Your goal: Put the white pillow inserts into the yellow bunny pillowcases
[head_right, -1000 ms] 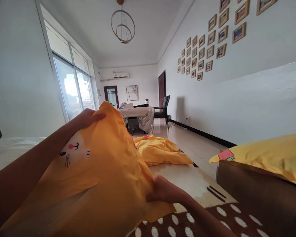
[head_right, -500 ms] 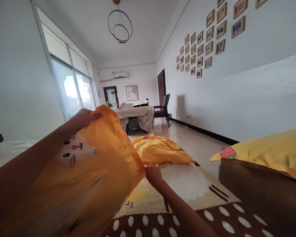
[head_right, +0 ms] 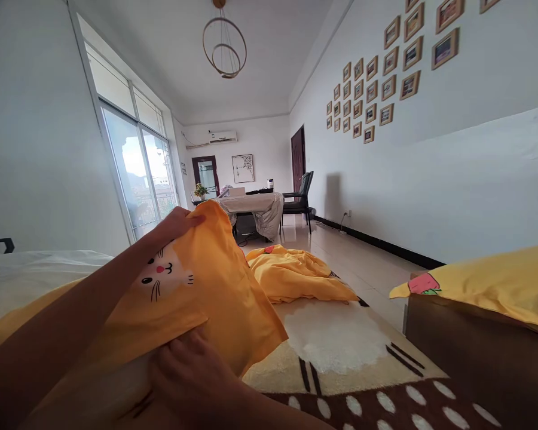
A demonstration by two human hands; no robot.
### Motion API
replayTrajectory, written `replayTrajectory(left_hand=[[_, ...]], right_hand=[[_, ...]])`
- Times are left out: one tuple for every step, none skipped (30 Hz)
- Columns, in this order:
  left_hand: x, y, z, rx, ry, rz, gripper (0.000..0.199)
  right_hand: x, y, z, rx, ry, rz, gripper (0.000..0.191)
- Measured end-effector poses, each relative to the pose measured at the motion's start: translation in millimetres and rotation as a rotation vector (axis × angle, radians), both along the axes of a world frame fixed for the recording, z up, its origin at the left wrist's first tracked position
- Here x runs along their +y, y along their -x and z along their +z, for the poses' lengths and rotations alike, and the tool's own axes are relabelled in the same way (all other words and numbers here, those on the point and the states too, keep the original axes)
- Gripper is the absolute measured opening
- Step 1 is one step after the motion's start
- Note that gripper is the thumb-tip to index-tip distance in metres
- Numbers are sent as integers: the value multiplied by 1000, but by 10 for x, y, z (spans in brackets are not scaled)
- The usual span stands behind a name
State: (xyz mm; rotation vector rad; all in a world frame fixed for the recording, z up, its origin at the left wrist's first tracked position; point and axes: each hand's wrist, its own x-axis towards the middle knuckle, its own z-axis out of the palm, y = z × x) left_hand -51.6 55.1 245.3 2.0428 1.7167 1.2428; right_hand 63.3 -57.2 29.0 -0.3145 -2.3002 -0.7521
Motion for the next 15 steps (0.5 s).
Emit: replayTrajectory(left_hand=[[1, 38, -6, 7, 5, -2, 28], [0, 85, -10, 15, 10, -7, 29], [1, 136, -12, 24, 16, -14, 31], [5, 189, -13, 35, 23, -24, 33], [14, 243, -14, 48, 33, -38, 35], [28, 295, -16, 63, 44, -56, 36], [46, 347, -21, 79, 57, -80, 38], [68, 403, -34, 97, 73, -109, 39], [92, 465, -59, 116, 91, -143, 41], [114, 537, -101, 137, 109, -179, 43], [133, 622, -168, 159, 130, -213, 46], [146, 721, -264, 181, 151, -234, 49], [151, 834, -391, 207, 171, -237, 51], [148, 959, -551, 236, 189, -221, 54], [136, 1090, -736, 268, 203, -175, 56]], right_hand=[[35, 9, -10, -2, 29, -24, 14], [73, 8, -31, -7, 52, -42, 12], [107, 0, -59, -15, 67, -54, 11], [133, -13, -88, -28, 75, -59, 12], [148, -29, -116, -46, 76, -59, 12], [151, -49, -140, -61, 73, -58, 12], [142, -72, -157, -71, 69, -53, 13], [125, -99, -168, -79, 64, -48, 14], [101, -131, -176, -88, 60, -43, 15], [74, -168, -183, -101, 59, -42, 16], [47, -213, -192, -113, 62, -46, 16], [21, -266, -204, -122, 63, -53, 17], [-1, -325, -222, -131, 69, -66, 17], [-20, -391, -246, -137, 80, -88, 17], [-35, -462, -276, -146, 98, -110, 18]])
